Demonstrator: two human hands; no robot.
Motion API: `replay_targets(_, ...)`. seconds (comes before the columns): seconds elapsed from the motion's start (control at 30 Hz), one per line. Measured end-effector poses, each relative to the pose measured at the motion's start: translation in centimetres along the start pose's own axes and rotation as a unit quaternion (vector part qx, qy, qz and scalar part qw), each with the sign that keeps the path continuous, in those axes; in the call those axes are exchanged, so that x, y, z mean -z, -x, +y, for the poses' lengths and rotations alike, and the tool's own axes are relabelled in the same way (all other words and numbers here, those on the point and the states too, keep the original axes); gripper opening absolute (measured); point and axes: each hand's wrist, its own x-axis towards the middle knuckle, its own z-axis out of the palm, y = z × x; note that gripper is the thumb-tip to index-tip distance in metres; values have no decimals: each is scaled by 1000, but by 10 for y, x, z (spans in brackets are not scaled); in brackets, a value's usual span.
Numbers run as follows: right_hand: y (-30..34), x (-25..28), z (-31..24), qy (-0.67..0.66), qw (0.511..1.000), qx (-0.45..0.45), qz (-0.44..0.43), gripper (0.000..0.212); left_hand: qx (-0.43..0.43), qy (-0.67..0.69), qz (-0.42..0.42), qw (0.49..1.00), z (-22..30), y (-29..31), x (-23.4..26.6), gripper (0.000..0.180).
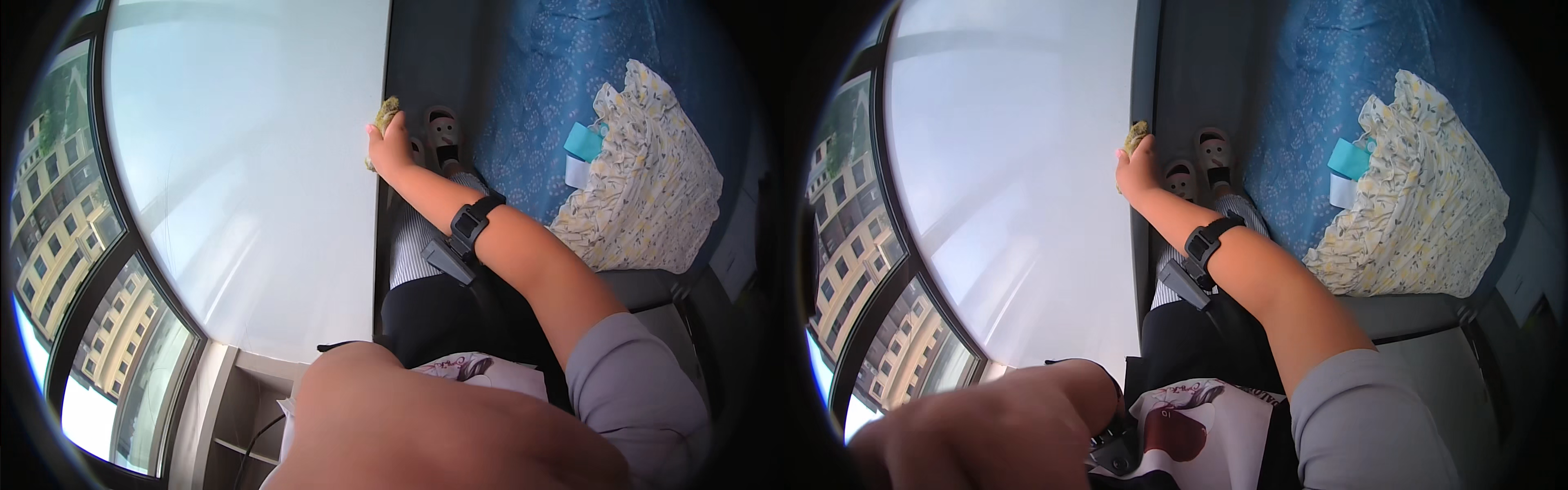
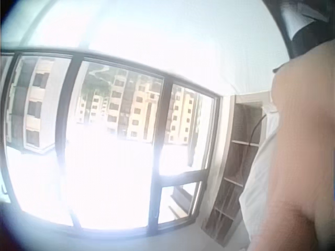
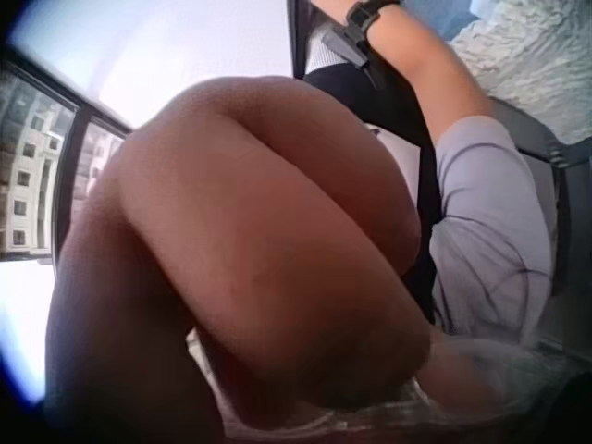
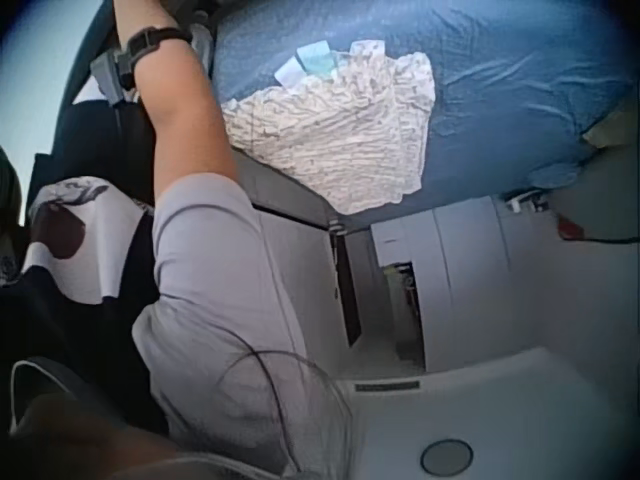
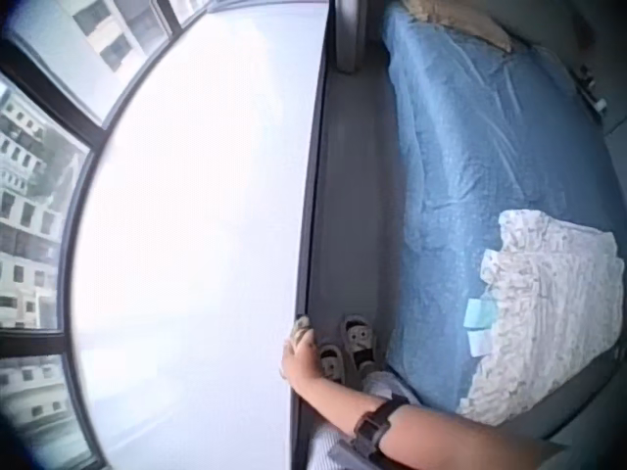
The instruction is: The recorder wipes down a white built-in surface with a cloth and then rinses the cloth in a basin.
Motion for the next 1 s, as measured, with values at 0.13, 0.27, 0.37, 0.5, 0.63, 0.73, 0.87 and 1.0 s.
replay_targets(0.13,3,5,7,-22,1000,2,-13,50,2,73,-22,997,-21,1,-2,24)
replay_targets(0.27,18,-6,10,7,1000,-6,-7,50,5,89,-23,996,-27,4,-10,24)
replay_targets(0.37,16,-10,12,36,998,42,29,49,20,100,-26,994,-28,4,-13,23)
replay_targets(0.5,-5,-2,13,-3,999,7,-34,44,18,104,-31,994,-40,1,-17,23)
replay_targets(0.63,-4,-2,20,26,999,33,-12,42,23,120,-34,992,-40,2,-16,23)
replay_targets(0.73,4,0,17,36,998,33,-35,43,20,142,-28,989,-42,5,-21,23)
replay_targets(0.87,0,6,7,13,995,-38,-88,48,45,146,-14,988,-47,6,-24,23)
replay_targets(1.0,-3,3,15,47,998,34,-23,43,45,82,-25,995,-49,13,-27,23)
